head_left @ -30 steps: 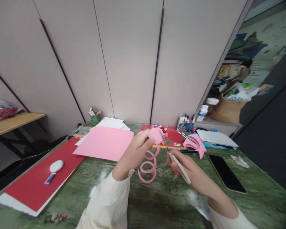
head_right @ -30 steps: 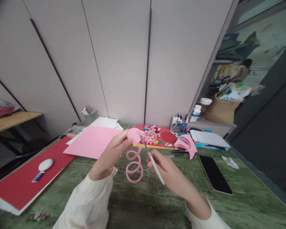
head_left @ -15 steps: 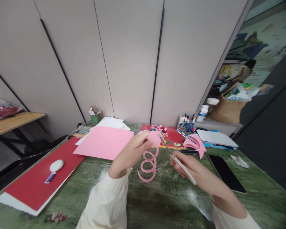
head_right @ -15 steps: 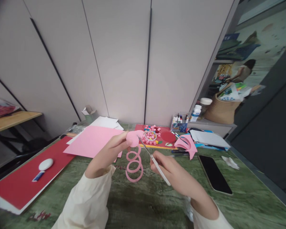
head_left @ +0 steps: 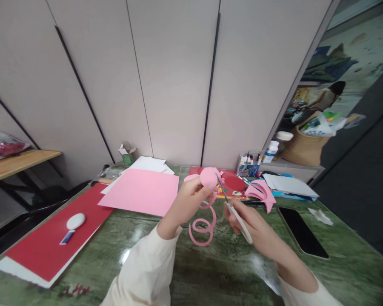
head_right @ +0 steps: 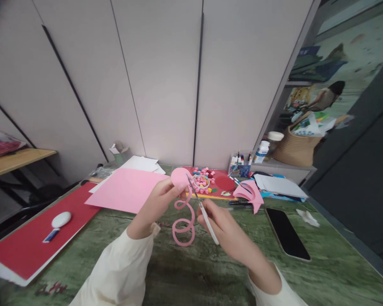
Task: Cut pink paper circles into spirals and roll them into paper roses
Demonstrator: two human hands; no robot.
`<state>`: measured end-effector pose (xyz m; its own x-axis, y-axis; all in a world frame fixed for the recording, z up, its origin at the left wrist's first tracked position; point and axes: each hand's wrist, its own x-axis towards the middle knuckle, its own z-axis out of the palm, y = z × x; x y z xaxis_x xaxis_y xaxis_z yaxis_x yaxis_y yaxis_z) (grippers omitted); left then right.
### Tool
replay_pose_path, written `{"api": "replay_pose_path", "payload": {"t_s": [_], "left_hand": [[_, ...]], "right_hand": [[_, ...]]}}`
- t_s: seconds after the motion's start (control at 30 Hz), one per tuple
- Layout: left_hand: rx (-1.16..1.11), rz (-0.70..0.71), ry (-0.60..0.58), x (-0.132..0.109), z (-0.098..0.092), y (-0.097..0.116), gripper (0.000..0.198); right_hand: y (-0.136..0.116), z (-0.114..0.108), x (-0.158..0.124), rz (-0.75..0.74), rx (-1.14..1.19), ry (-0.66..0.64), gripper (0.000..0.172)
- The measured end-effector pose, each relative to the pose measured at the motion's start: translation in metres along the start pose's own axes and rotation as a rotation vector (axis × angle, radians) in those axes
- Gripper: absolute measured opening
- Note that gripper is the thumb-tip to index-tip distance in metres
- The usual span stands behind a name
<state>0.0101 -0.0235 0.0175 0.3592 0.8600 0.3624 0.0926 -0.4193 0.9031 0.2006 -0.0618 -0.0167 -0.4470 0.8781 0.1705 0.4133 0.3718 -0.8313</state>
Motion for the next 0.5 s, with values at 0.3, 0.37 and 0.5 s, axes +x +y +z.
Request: {"api": "replay_pose_path", "payload": {"t_s": [0.3, 0.37, 0.5], "left_hand": [[-0.098, 0.022, -0.003, -0.0013, 0.0045, -0.0023, 0.026], [-0.066, 0.020, -0.028, -0.0015, 0.0019, -0.0018, 0.025], [-0.012, 0.033, -0.038, -0.0018, -0.0010, 0.0000, 0.021]], "right_hand": [[-0.0016, 0.0013, -0.0019, -0.039, 0.008, 0.032, 0.026], [-0.0023, 0.0019, -0.0019, -0.049, 0.016, 0.030, 0.027], [-0.0039, 0.0038, -0.0024, -0.042, 0.041, 0.019, 0.029]]}}
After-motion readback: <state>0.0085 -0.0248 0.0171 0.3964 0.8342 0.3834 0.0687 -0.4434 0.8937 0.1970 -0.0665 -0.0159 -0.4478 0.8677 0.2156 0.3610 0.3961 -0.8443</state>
